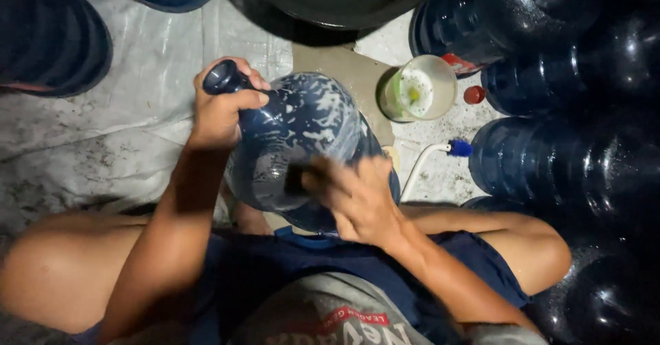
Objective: Scrubbing the exterior of a large plastic water jug with soap and a scrubber while sitting on the floor.
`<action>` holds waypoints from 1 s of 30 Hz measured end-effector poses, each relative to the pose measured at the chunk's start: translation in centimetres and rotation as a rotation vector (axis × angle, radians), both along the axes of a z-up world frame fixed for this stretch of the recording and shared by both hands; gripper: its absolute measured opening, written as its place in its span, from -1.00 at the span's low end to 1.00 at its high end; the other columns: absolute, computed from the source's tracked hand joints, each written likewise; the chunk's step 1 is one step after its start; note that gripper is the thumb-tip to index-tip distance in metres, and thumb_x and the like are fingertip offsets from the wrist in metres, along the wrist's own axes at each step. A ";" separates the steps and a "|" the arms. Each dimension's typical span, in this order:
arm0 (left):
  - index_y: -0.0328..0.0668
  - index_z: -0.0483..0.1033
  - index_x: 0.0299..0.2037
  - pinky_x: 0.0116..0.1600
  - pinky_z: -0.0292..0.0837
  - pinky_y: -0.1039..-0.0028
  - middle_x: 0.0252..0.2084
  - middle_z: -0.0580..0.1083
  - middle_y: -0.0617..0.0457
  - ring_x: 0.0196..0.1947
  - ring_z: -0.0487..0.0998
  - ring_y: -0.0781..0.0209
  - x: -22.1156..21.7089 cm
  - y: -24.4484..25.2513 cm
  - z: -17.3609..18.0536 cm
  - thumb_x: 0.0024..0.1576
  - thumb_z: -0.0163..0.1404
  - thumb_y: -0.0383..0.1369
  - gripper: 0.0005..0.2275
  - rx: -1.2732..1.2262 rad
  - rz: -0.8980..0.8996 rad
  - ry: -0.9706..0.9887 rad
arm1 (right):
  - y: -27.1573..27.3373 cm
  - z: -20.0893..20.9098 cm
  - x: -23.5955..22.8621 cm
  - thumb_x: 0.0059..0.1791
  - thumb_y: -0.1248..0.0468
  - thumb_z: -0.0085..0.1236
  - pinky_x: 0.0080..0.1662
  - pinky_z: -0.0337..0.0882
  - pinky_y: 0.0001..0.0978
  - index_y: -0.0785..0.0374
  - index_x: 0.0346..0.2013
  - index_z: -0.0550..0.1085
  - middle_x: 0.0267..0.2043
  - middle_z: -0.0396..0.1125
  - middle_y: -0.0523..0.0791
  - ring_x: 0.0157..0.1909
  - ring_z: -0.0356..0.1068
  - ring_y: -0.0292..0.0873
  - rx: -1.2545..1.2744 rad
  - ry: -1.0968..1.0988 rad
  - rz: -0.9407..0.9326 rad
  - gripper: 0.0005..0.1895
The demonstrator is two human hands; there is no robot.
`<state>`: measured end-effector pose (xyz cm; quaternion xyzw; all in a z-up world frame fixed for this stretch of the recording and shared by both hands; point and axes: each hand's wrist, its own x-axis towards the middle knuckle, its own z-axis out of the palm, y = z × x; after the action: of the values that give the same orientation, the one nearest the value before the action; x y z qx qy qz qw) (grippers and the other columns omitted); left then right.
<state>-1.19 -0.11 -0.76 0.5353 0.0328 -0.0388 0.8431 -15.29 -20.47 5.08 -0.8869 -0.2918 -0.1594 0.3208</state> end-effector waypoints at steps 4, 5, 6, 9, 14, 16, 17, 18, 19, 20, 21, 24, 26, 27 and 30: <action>-0.40 0.35 -0.40 -0.14 0.52 0.33 -0.54 0.38 -0.12 -0.41 0.56 0.08 0.2 -0.1 0.0 -0.38 0.09 -0.78 -0.67 -0.013 0.004 0.039 | -6.1 -10.8 2.5 -0.01 0.13 -0.16 0.15 -0.05 -0.17 0.06 0.11 0.36 0.15 0.17 -0.15 -0.06 0.12 -0.15 0.246 0.148 0.143 -0.60; -0.41 0.36 -0.40 -0.17 0.51 0.34 -0.55 0.38 -0.13 -0.41 0.56 0.06 0.2 -0.1 0.0 -0.39 0.10 -0.78 -0.66 -0.012 -0.018 -0.010 | -5.2 -6.3 4.8 0.00 0.19 -0.13 0.05 0.05 -0.20 0.11 0.12 0.38 0.14 0.23 -0.06 -0.11 0.21 -0.05 0.156 0.083 -0.056 -0.61; -0.42 0.36 -0.40 -0.19 0.51 0.35 -0.55 0.38 -0.14 -0.41 0.57 0.04 0.6 -0.6 0.1 -0.39 0.11 -0.79 -0.66 -0.018 -0.054 -0.062 | -4.9 -1.5 6.6 0.02 0.25 -0.10 -0.05 0.15 -0.23 0.16 0.13 0.40 0.13 0.28 0.02 -0.16 0.29 0.05 0.056 0.013 -0.269 -0.63; -0.44 0.36 -0.40 -0.17 0.52 0.32 -0.56 0.38 -0.17 -0.42 0.57 0.01 0.3 0.0 -0.3 -0.39 0.10 -0.80 -0.66 -0.055 -0.025 -0.013 | -2.3 0.0 5.3 -0.01 0.20 -0.16 -0.11 0.10 -0.11 0.06 0.10 0.41 0.18 0.25 -0.03 -0.29 0.21 0.06 -0.016 -0.009 -0.129 -0.61; -0.42 0.36 -0.41 -0.15 0.50 0.32 -0.55 0.39 -0.16 -0.41 0.56 0.03 0.2 0.2 0.1 -0.38 0.12 -0.78 -0.67 -0.035 -0.046 -0.048 | -6.7 -4.6 4.5 -0.04 0.14 -0.11 -0.08 0.07 -0.23 -0.01 0.02 0.48 0.06 0.36 -0.08 -0.22 0.32 -0.05 0.013 0.035 -0.042 -0.63; -0.41 0.36 -0.41 -0.14 0.50 0.31 -0.55 0.40 -0.15 -0.41 0.56 0.03 -0.2 0.2 0.2 -0.39 0.12 -0.79 -0.66 -0.059 -0.052 -0.021 | -7.1 -4.0 6.4 -0.02 0.14 -0.15 -0.04 0.07 -0.24 -0.02 0.05 0.47 0.03 0.38 -0.08 -0.08 0.41 -0.06 -0.003 0.022 -0.120 -0.62; -0.41 0.36 -0.41 -0.13 0.49 0.34 -0.54 0.39 -0.14 -0.39 0.57 0.02 -0.3 0.2 0.2 -0.36 0.12 -0.78 -0.67 -0.025 -0.062 -0.047 | -5.9 -1.8 6.9 -0.04 0.22 -0.10 -0.04 0.13 -0.13 0.10 0.05 0.46 0.04 0.35 0.05 -0.09 0.39 0.11 0.031 0.074 -0.086 -0.62; -0.40 0.35 -0.40 -0.13 0.48 0.38 -0.53 0.38 -0.14 -0.36 0.58 0.02 -0.2 0.2 0.3 -0.34 0.12 -0.77 -0.69 0.010 -0.064 -0.082 | -4.6 0.4 7.8 -0.06 0.30 -0.05 -0.05 0.20 -0.02 0.22 0.05 0.45 0.05 0.32 0.17 -0.10 0.36 0.29 0.066 0.119 -0.045 -0.62; -0.40 0.35 -0.40 -0.13 0.48 0.38 -0.53 0.38 -0.14 -0.36 0.58 0.02 -0.1 0.4 -0.1 -0.34 0.12 -0.77 -0.69 0.011 -0.065 -0.082 | -3.7 -0.2 6.1 -0.06 0.30 -0.05 -0.05 0.20 -0.02 0.22 0.05 0.45 0.05 0.32 0.17 -0.10 0.36 0.29 0.067 0.119 -0.045 -0.62; -0.42 0.35 -0.40 -0.12 0.49 0.34 -0.54 0.39 -0.16 -0.37 0.58 0.01 0.1 0.5 -0.4 -0.36 0.12 -0.78 -0.67 0.017 -0.070 -0.063 | -2.8 -0.7 4.6 -0.05 0.25 -0.09 -0.01 0.16 0.02 0.18 0.02 0.45 0.06 0.32 0.11 -0.13 0.35 0.21 0.039 0.069 0.021 -0.64; -0.44 0.35 -0.39 -0.12 0.51 0.30 -0.54 0.39 -0.18 -0.38 0.58 -0.01 0.3 0.7 -0.8 -0.38 0.12 -0.79 -0.65 0.022 -0.074 -0.044 | -1.9 -1.3 3.0 -0.04 0.20 -0.12 0.03 0.12 0.05 0.15 0.00 0.46 0.06 0.33 0.05 -0.15 0.35 0.13 0.011 0.018 0.087 -0.65; -0.39 0.35 -0.39 -0.10 0.49 0.31 -0.52 0.39 -0.13 -0.37 0.58 0.03 0.1 0.8 -0.7 -0.31 0.13 -0.73 -0.69 0.005 -0.058 -0.072 | -3.9 -0.2 3.3 -0.05 0.24 -0.07 -0.07 0.22 -0.15 0.06 -0.05 0.50 0.08 0.34 0.02 -0.11 0.40 0.07 0.196 0.124 0.153 -0.69; -0.40 0.35 -0.39 -0.11 0.49 0.30 -0.53 0.39 -0.14 -0.37 0.58 0.01 0.5 0.3 -0.1 -0.34 0.13 -0.75 -0.68 0.006 -0.073 -0.057 | -5.5 0.2 6.9 -0.04 0.30 -0.05 -0.06 0.24 -0.11 0.13 0.01 0.47 0.07 0.33 0.08 -0.08 0.39 0.14 0.091 0.090 0.057 -0.67; -0.41 0.35 -0.40 -0.12 0.49 0.29 -0.54 0.39 -0.16 -0.38 0.58 -0.01 0.4 0.2 0.1 -0.37 0.13 -0.76 -0.67 0.010 -0.089 -0.037 | -6.1 0.4 8.4 -0.03 0.35 -0.03 -0.06 0.25 -0.06 0.21 0.07 0.44 0.06 0.32 0.14 -0.05 0.38 0.22 -0.012 0.061 -0.041 -0.63; -0.40 0.34 -0.40 -0.13 0.48 0.36 -0.54 0.39 -0.14 -0.37 0.58 0.01 0.5 0.0 0.3 -0.36 0.11 -0.78 -0.67 0.001 -0.077 -0.052 | -2.3 0.7 8.3 -0.07 0.32 -0.19 -0.17 0.12 -0.13 0.08 0.07 0.43 0.04 0.35 0.00 -0.29 0.28 0.07 -0.012 0.049 -0.024 -0.56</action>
<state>-0.69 -0.14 -0.43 0.5376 -0.0098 -0.0573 0.8412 -7.04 -22.74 5.80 -0.8958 -0.2739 -0.1398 0.3208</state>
